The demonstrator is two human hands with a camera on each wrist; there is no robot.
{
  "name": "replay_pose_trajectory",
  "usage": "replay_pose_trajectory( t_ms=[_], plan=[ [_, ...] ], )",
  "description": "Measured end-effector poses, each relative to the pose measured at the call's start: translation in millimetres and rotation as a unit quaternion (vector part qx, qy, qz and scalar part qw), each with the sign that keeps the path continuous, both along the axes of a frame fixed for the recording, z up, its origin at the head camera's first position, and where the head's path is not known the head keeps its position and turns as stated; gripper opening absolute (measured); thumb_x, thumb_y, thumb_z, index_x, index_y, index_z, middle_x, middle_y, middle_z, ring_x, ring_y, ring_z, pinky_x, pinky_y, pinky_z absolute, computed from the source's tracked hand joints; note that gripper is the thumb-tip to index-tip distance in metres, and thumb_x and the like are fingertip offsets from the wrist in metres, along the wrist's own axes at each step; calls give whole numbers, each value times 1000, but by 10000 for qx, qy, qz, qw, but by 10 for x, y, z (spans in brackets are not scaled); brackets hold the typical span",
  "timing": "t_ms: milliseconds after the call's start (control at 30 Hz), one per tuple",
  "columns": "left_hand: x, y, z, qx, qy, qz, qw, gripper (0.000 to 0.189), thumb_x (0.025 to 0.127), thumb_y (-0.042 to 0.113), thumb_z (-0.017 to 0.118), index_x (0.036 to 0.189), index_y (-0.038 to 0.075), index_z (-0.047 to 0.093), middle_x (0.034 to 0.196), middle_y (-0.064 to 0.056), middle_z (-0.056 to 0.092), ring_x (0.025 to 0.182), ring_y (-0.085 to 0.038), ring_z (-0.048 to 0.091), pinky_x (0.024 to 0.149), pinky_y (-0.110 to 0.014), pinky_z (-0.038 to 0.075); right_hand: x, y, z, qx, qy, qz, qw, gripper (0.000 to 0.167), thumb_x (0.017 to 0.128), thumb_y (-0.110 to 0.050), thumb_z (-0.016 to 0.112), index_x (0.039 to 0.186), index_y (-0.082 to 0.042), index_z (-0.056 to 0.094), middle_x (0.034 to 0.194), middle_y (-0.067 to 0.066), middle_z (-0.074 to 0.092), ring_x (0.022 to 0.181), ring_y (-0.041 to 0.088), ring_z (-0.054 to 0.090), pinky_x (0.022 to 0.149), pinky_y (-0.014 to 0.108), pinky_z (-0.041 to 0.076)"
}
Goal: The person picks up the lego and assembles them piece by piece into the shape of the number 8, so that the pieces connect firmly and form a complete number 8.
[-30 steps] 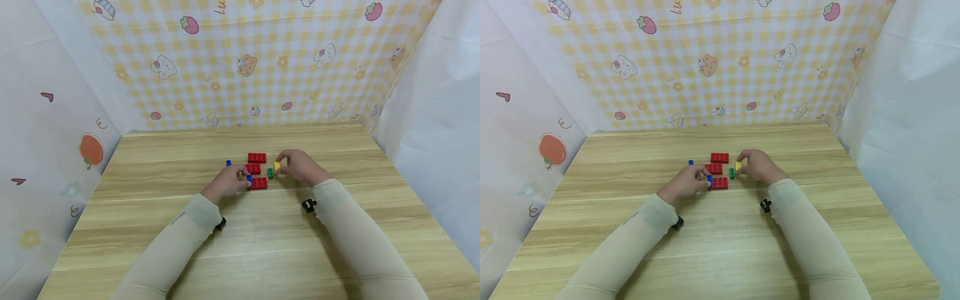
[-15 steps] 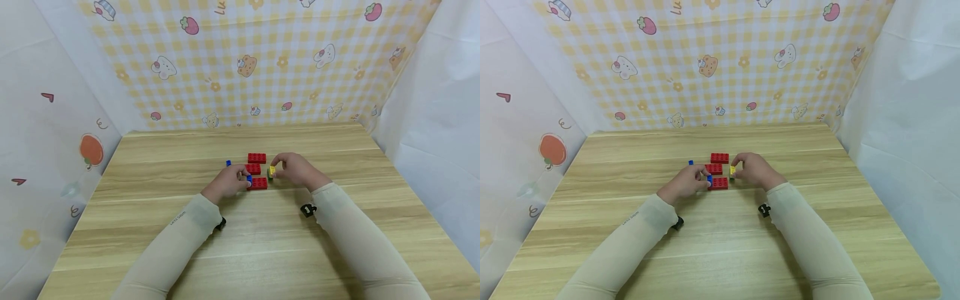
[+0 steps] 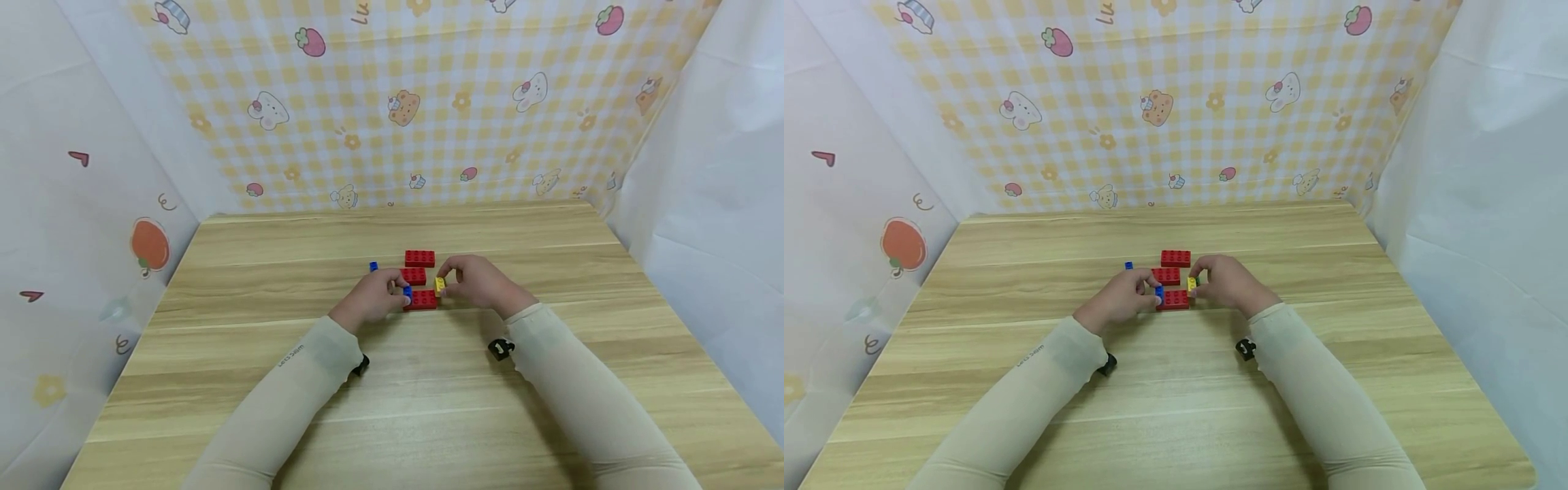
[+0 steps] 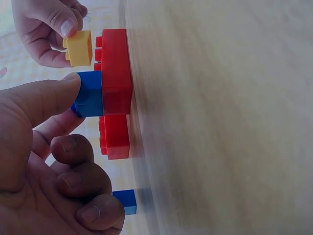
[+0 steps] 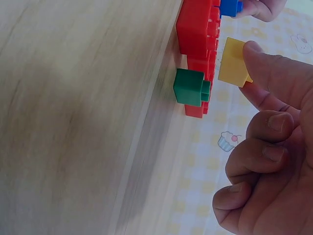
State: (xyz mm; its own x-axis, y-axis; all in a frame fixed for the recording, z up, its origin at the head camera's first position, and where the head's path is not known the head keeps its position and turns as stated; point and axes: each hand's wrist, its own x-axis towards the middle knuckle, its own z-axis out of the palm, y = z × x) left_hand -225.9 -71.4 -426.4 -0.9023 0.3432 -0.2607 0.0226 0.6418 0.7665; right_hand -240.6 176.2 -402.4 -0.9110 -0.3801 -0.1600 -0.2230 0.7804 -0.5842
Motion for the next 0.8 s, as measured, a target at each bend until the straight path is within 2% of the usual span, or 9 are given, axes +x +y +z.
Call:
replay_pose_trajectory(
  t_ms=[333,800],
  plan=[
    [-9,-8,1,15,40,-39,10000,16,100,23,75,112,16,68,74,-3,52,60,-18,49,58,-32,43,27,-50,11,-51,-94,29,9999,28,93,-19,82,118,-12,73,76,4,51,70,20,47,63,33,38],
    [6,-7,24,35,-45,-19,10000,14,101,21,74,112,16,68,73,-3,52,59,-18,49,58,-32,43,59,-129,-10,17,-219,53,9997,28,93,-18,83,119,-12,73,81,7,58,72,20,51,64,34,42]
  ],
)
